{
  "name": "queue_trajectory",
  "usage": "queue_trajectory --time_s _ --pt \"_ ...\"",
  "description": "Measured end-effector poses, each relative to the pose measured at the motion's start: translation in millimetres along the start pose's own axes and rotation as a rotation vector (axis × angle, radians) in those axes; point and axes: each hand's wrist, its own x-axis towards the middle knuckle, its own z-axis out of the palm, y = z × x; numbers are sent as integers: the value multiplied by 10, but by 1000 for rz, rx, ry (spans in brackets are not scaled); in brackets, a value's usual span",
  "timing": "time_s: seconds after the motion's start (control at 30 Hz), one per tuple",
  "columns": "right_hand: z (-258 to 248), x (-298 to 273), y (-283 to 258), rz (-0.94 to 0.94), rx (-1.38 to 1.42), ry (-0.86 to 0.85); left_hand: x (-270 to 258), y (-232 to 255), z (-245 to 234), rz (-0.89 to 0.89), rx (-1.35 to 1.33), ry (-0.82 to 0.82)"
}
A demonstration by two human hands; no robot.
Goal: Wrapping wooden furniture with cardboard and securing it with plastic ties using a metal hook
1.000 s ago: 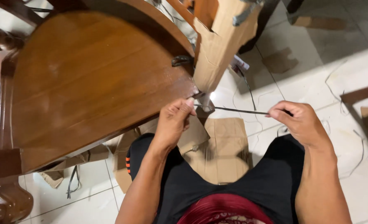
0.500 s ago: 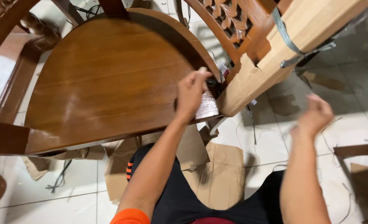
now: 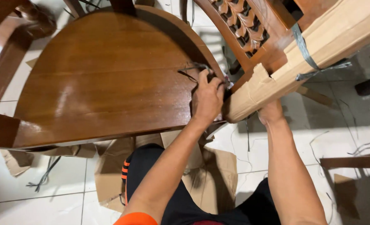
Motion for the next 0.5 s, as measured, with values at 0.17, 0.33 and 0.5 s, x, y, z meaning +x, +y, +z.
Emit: queue_trajectory --time_s 0.17,0.33,0.5 --pt "-210 -219 -62 50 -1 -139 -85 -75 -9 -7 -60 137" --pt "-637 -791 -99 84 34 -212 -551 -18 -361 58 -80 285" --pt "-701 -1427 57 179 114 -187 -1063 547 -598 -352 -372 -46"
